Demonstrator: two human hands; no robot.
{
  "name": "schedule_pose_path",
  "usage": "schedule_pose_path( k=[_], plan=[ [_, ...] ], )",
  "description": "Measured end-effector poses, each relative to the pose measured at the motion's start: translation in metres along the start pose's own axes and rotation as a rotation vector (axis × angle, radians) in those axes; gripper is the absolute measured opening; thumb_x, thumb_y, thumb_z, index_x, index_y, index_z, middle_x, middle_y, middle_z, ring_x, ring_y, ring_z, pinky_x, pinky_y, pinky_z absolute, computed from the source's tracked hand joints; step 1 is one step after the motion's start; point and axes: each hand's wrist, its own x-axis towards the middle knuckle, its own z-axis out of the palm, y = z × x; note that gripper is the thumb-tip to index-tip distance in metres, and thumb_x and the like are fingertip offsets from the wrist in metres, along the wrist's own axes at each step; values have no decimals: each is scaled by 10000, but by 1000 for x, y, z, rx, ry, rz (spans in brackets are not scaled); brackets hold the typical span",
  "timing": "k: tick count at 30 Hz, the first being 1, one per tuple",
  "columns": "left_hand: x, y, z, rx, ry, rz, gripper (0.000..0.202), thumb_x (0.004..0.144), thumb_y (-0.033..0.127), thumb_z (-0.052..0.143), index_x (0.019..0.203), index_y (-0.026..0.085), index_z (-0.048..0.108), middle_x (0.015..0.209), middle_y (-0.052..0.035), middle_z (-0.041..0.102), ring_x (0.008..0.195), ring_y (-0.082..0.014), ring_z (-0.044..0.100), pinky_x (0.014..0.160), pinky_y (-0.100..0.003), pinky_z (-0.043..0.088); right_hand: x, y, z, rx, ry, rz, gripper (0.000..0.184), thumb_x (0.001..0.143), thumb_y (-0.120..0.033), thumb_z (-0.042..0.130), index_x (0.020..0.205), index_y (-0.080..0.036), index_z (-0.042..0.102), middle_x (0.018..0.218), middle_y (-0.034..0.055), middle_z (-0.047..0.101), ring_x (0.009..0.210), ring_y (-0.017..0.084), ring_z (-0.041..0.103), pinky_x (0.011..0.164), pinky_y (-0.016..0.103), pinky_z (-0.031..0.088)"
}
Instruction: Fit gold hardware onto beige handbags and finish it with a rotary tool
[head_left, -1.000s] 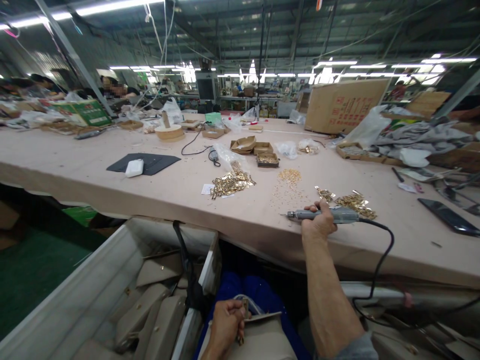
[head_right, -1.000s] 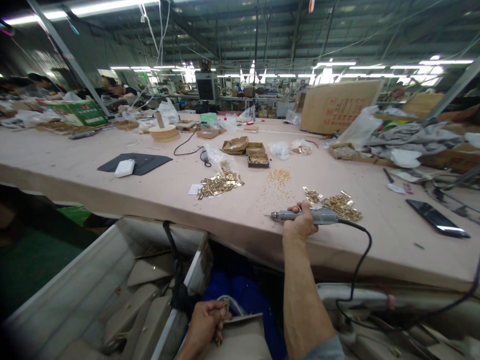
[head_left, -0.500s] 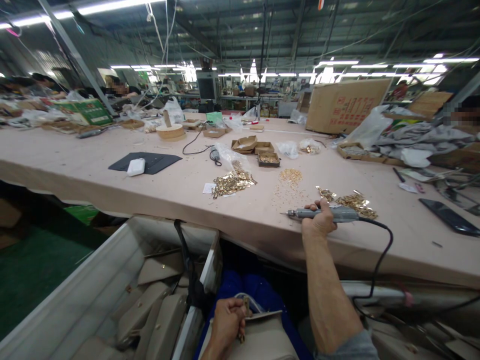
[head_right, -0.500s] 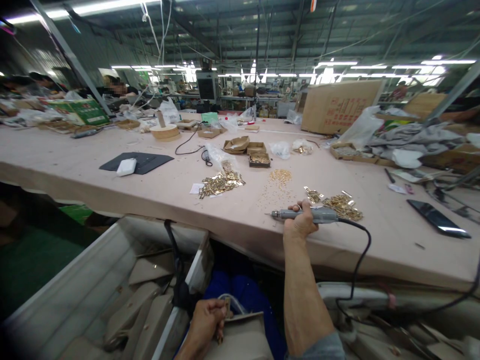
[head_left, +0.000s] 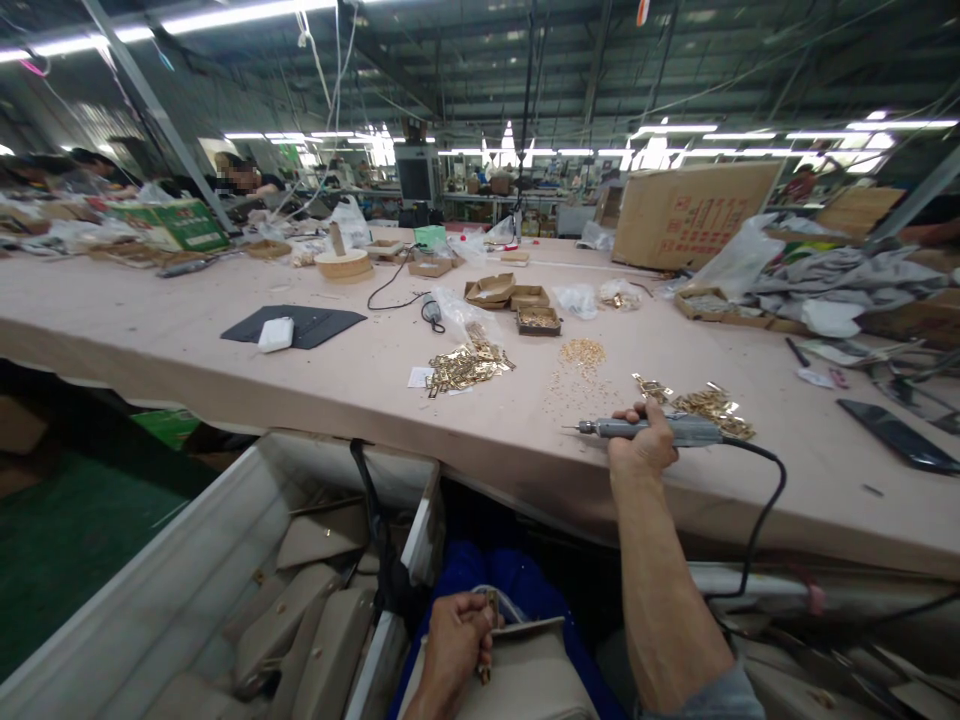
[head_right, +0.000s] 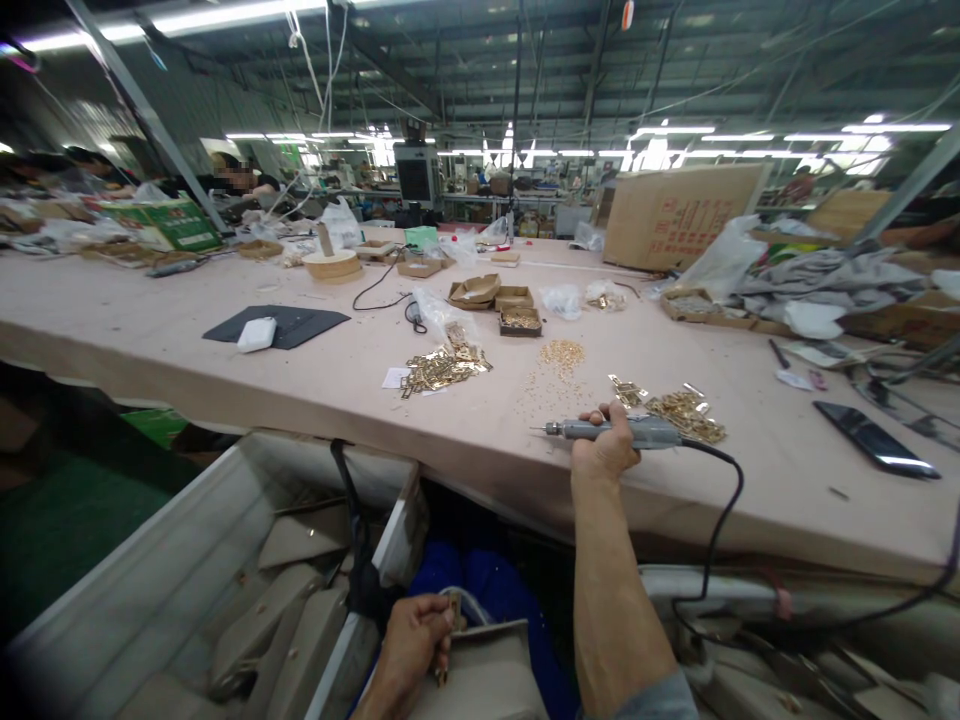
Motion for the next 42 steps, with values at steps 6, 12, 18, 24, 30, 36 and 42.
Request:
schedule_pose_path(
  k=[6, 12, 18, 24, 30, 36, 42],
  plan=[
    [-18, 31, 5, -22, 10, 13, 509, 677, 569, 830, 794, 91, 700, 558, -71, 659, 393, -121, 531, 387, -227, 417, -42, -33, -23, -73, -221, 36, 169, 841, -128, 701, 798, -173, 545, 790, -45, 529, 544, 49, 467, 561, 214, 549],
    [-17, 24, 0, -16, 28, -21, 297, 796, 359, 798, 871, 73, 763, 575, -36, 669, 440, -98, 573, 445, -194, 468, -119, -34, -85, -293, -420, 195, 156, 848, -122, 682, 775, -200, 567, 776, -29, 524, 563, 72, 473, 593, 239, 540],
    [-15, 19, -2, -5, 79, -48, 227, 831, 278, 766, 796, 53, 757, 449, 6, 578, 351, -81, 479, 368, -184, 398, -177, 1, -140, -497, -458, 208, 224, 750, -218, 821, 789, -183, 603, 674, -41, 553, 526, 96, 485, 548, 258, 521],
    [-16, 25, -1, -20, 95, -71, 203, 837, 231, 761, 753, 47, 749, 428, 10, 547, 340, -81, 452, 359, -197, 377, -194, 27, -150, -535, -511, 129, 240, 772, -267, 854, 789, -164, 637, 663, -25, 574, 500, 100, 508, 532, 266, 512],
    [-16, 26, -2, -21, 89, -90, 258, 825, 287, 811, 756, 47, 747, 426, 11, 553, 331, -69, 449, 350, -179, 364, -202, 37, -154, -587, -565, 105, 222, 778, -272, 856, 778, -159, 665, 659, -19, 591, 500, 109, 527, 530, 273, 519],
    [-17, 27, -2, -23, 90, -85, 265, 823, 288, 813, 729, 52, 739, 425, 12, 548, 340, -68, 451, 346, -177, 364, -202, 43, -157, -605, -555, 102, 222, 783, -293, 848, 781, -164, 668, 668, -15, 606, 501, 110, 538, 531, 270, 522],
    [-17, 26, -3, -30, 82, -80, 275, 816, 296, 833, 738, 46, 751, 428, 16, 550, 338, -58, 449, 351, -165, 367, -204, 45, -159, -619, -564, 98, 223, 783, -296, 854, 778, -160, 677, 660, -14, 603, 500, 111, 536, 534, 272, 524]
  ],
)
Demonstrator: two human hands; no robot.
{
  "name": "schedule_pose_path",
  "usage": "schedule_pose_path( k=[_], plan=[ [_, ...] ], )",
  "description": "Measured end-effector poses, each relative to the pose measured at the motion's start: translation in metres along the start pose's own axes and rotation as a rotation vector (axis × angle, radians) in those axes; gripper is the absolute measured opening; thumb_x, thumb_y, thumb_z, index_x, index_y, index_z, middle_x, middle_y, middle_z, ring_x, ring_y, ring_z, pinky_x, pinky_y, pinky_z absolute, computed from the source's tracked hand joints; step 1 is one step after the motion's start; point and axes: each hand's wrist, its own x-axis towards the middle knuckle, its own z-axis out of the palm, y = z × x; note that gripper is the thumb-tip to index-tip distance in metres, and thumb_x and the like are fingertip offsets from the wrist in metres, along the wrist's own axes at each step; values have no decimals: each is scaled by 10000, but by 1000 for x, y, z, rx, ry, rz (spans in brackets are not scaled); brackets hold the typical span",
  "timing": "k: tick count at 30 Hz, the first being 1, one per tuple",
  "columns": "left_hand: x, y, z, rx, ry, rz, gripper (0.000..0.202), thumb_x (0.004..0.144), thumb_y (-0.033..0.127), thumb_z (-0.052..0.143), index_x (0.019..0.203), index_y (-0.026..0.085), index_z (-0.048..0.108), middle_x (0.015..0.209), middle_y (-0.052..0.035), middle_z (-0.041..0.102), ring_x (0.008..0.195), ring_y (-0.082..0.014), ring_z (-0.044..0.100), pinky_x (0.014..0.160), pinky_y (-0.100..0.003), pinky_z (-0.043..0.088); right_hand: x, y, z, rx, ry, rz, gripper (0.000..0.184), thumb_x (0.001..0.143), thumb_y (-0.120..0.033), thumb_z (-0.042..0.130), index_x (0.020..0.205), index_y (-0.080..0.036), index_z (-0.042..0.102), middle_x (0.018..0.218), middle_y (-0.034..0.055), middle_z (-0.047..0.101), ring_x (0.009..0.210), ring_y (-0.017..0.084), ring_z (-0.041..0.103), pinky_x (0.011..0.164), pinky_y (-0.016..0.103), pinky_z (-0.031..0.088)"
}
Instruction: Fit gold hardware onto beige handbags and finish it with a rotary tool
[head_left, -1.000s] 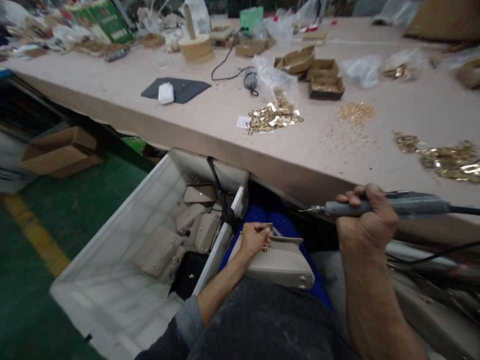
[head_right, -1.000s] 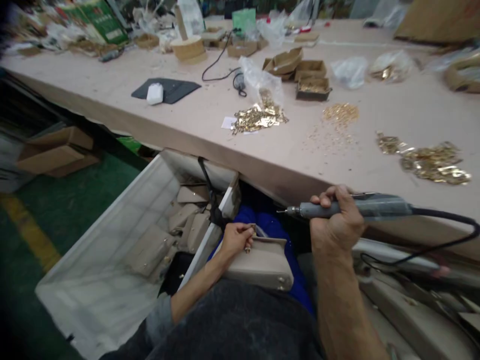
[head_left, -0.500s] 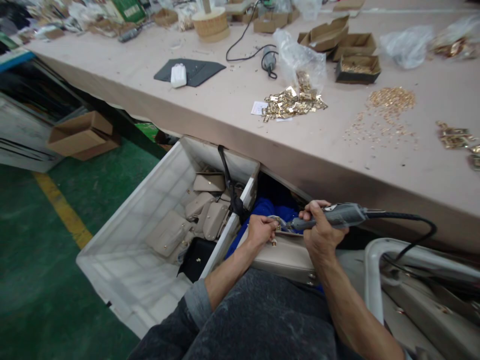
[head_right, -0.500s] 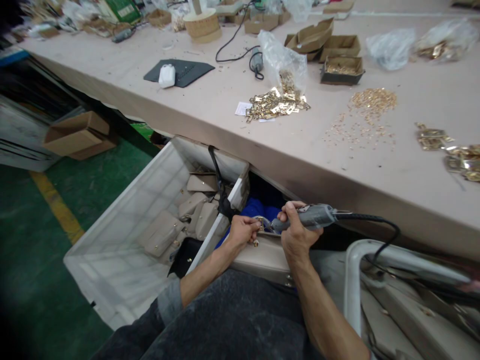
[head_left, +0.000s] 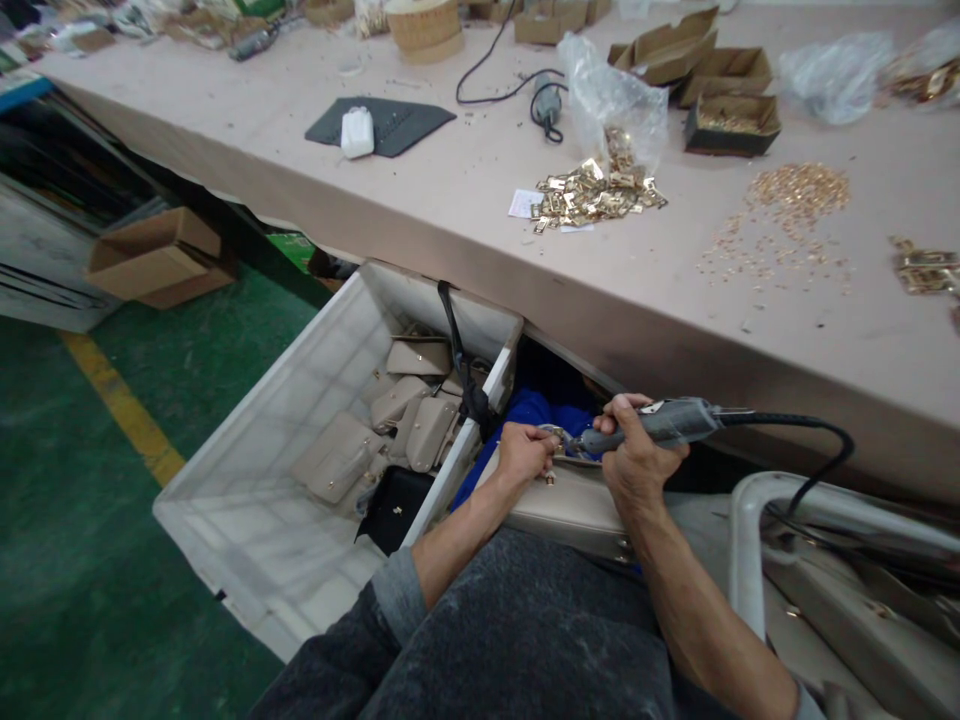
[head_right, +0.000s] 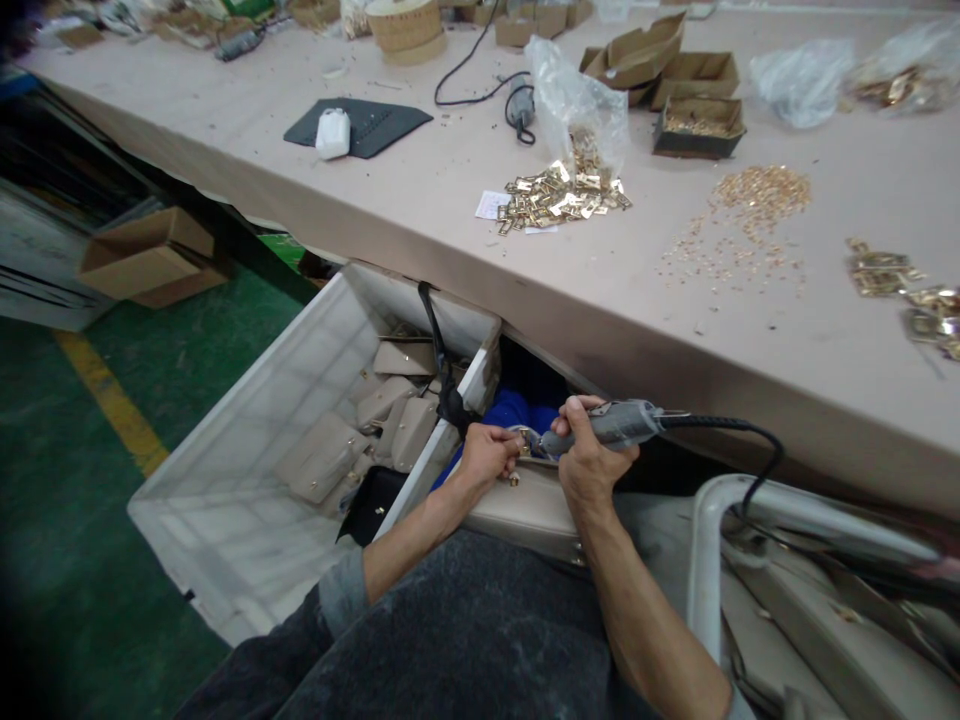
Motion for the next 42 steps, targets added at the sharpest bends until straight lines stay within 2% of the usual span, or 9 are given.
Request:
schedule_pose_path(
  k=[5, 12, 23, 32, 42],
  plan=[
    [1, -2, -1, 0, 4, -3, 152, 816, 189, 786, 779, 42, 768, 434, 11, 563, 332, -69, 454, 354, -179, 376, -2, 1, 0, 7, -11, -13, 192, 811, -269, 836, 793, -155, 683, 666, -7, 607, 505, 119, 543, 538, 282, 524],
    [1, -3, -1, -7, -4, -10, 143, 803, 178, 786, 806, 36, 776, 447, 6, 572, 356, -75, 479, 363, -178, 382, -5, -2, 3, -17, 5, -1, 226, 784, -308, 852, 788, -165, 678, 670, -17, 601, 507, 110, 539, 528, 263, 522],
    [-4, 3, -2, -41, -28, -4, 21, 765, 59, 727, 750, 53, 740, 448, 12, 575, 345, -78, 480, 359, -183, 402, -5, -1, 3, -34, 28, -4, 263, 754, -324, 881, 789, -161, 678, 663, -14, 601, 500, 113, 540, 514, 261, 514],
    [-2, 4, 0, -87, -23, -52, 80, 705, 12, 718, 757, 71, 729, 448, 18, 580, 334, -86, 485, 344, -184, 411, -3, 3, 0, -37, 46, -2, 242, 759, -306, 881, 787, -162, 689, 656, -1, 624, 497, 128, 557, 512, 272, 510],
    [-2, 5, 0, -104, -18, -56, 99, 699, 1, 728, 770, 70, 730, 441, 13, 583, 333, -98, 490, 332, -190, 397, -2, 5, 0, -61, 62, -6, 263, 757, -345, 881, 786, -171, 686, 644, -10, 613, 500, 125, 557, 519, 272, 530]
  ],
)
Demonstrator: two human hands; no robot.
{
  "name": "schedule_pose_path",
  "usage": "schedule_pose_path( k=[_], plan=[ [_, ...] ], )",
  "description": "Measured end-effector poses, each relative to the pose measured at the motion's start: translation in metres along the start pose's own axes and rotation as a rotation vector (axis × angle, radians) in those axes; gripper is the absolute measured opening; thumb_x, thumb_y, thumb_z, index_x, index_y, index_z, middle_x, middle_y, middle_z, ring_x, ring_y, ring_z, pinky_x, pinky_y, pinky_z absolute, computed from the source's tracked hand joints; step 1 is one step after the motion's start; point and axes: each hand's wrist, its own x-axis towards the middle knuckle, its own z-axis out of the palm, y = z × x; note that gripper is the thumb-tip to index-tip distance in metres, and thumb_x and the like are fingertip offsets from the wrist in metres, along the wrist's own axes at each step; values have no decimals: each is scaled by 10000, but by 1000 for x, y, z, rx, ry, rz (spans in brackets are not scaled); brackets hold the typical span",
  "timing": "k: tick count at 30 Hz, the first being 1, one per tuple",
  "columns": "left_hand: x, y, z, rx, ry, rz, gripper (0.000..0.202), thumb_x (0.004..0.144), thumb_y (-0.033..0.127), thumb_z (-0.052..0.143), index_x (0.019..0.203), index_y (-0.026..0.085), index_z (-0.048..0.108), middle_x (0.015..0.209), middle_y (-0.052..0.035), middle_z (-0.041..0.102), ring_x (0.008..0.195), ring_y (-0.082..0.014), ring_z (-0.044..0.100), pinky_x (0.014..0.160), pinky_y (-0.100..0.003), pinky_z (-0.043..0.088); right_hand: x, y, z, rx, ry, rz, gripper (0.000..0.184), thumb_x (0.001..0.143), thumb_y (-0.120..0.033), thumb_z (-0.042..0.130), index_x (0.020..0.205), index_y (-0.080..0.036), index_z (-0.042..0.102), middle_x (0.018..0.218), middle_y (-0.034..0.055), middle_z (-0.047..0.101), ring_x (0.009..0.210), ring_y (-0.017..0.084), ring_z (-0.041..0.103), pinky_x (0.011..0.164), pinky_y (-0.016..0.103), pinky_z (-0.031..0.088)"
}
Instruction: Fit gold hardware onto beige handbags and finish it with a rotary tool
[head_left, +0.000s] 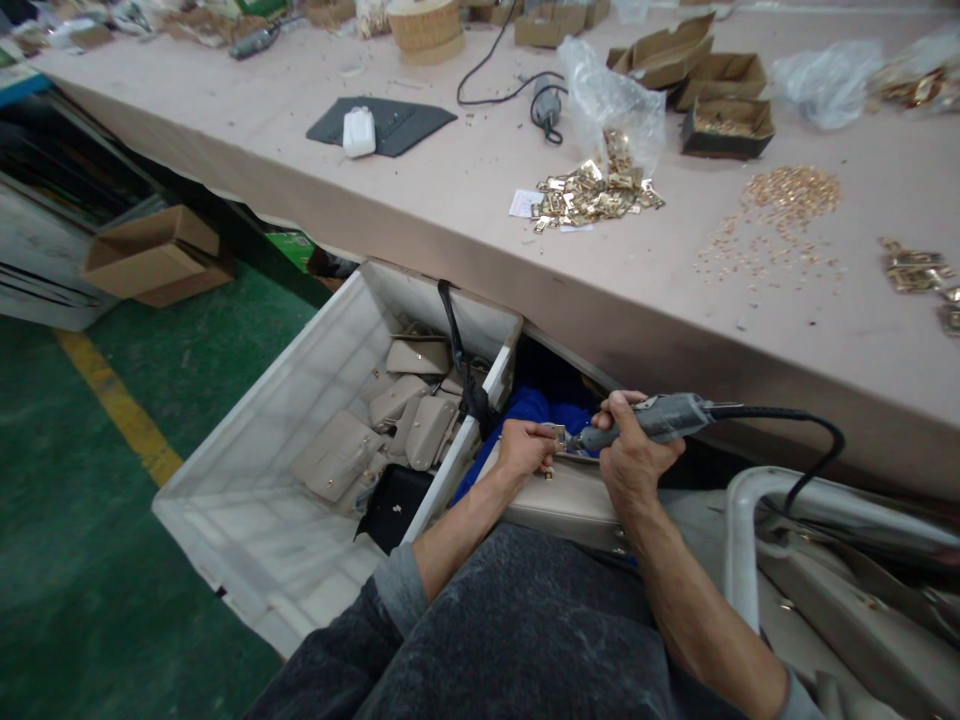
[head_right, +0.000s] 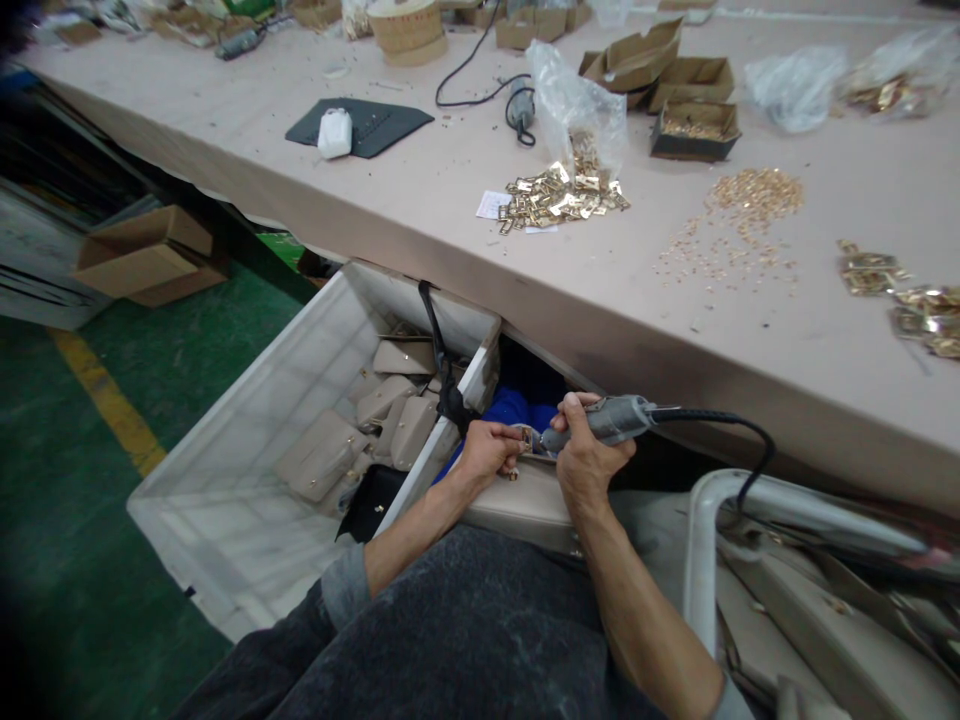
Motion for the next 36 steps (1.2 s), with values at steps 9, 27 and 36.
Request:
schedule_pose_path(
  k=[9, 27, 36],
  plan=[
    [2, -3, -1, -21, -24, -3, 116, 685, 13, 753, 783, 71, 734, 428, 18, 574, 330, -96, 480, 340, -186, 367, 1, 1, -1, -15, 24, 3, 263, 769, -355, 872, 788, -168, 689, 668, -6, 625, 507, 122, 560, 515, 263, 521],
    [4, -3, 1, -26, -26, -13, 120, 672, -1, 775, 761, 73, 744, 455, 10, 600, 330, -91, 486, 329, -185, 360, 5, 5, -1, 24, 62, 21, 248, 764, -336, 866, 793, -165, 689, 686, -9, 618, 500, 114, 548, 481, 251, 516],
    [7, -4, 0, -36, -20, -25, 108, 680, -16, 753, 742, 70, 733, 433, 6, 589, 323, -88, 472, 326, -183, 340, 11, 10, -5, 80, 126, 56, 274, 727, -312, 896, 815, -172, 677, 695, -7, 641, 492, 114, 544, 492, 271, 543]
  ],
)
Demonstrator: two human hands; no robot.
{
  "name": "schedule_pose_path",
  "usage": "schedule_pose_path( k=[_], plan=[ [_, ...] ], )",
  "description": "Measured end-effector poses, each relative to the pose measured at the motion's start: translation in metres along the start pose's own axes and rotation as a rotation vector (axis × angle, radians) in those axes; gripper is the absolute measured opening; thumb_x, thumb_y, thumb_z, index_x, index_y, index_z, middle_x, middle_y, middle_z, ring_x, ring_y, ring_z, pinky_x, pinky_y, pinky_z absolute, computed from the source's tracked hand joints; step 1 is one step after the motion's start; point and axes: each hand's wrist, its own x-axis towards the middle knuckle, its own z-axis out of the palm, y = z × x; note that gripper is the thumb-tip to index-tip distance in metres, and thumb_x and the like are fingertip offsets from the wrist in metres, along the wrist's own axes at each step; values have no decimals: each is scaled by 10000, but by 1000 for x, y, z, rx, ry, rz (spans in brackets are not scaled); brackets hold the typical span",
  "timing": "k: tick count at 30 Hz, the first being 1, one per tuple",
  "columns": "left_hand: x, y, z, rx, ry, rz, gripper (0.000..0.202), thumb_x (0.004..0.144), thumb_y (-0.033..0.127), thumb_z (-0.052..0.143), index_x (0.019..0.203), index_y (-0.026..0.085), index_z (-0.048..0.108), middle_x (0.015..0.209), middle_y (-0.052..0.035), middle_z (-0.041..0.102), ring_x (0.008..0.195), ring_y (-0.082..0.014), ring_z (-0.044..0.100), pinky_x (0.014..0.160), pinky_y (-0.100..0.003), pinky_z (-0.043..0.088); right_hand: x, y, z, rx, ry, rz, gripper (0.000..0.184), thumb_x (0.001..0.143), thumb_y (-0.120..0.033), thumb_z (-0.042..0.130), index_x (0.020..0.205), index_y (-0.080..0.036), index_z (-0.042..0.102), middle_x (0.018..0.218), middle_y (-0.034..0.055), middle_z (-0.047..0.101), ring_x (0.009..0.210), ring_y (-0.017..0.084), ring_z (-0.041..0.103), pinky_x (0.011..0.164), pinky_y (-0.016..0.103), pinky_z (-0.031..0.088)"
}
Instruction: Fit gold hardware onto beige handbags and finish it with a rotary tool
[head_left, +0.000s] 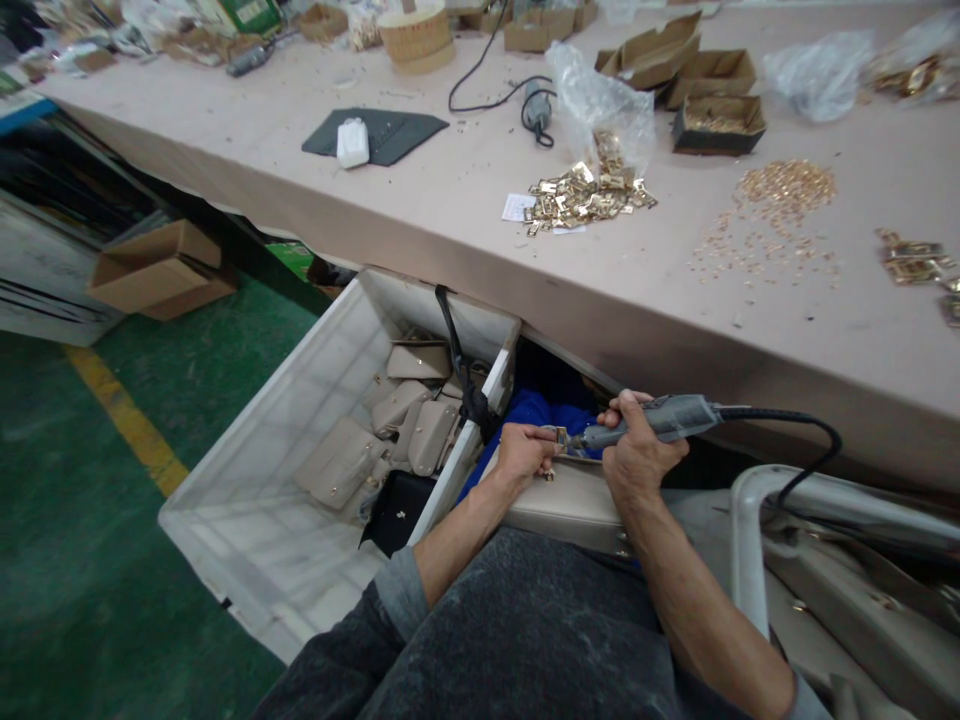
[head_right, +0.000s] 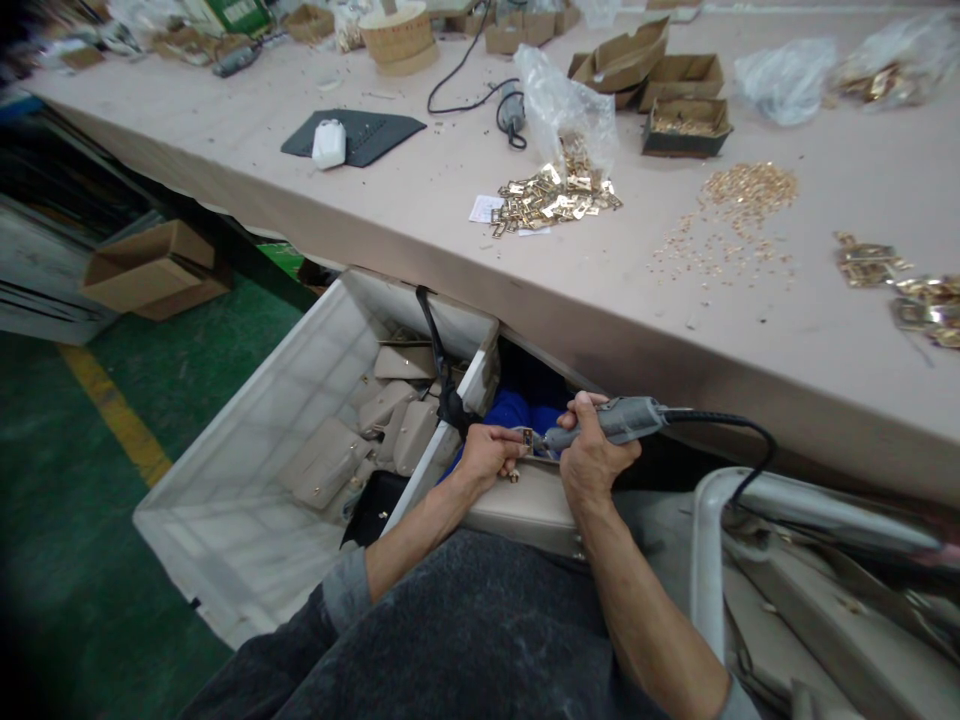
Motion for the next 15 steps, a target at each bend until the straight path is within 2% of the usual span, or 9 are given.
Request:
schedule_pose_path(
  k=[8, 15],
  plan=[
    [-2, 2, 0, -2, 5, -1, 106, 674, -12, 739, 728, 78, 724, 423, 12, 577, 317, -83, 458, 314, -177, 316, -3, -2, 1, 15, -10, 4, 269, 738, -315, 892, 809, -170, 677, 689, -2, 637, 489, 121, 545, 485, 272, 529],
    [-4, 2, 1, -6, 0, 4, 95, 673, 7, 737, 736, 77, 726, 434, 14, 576, 325, -80, 462, 322, -174, 315, -16, -14, 2, -116, -151, -54, 274, 793, -375, 869, 794, -172, 684, 671, 1, 629, 526, 134, 583, 545, 278, 540]
  ],
)
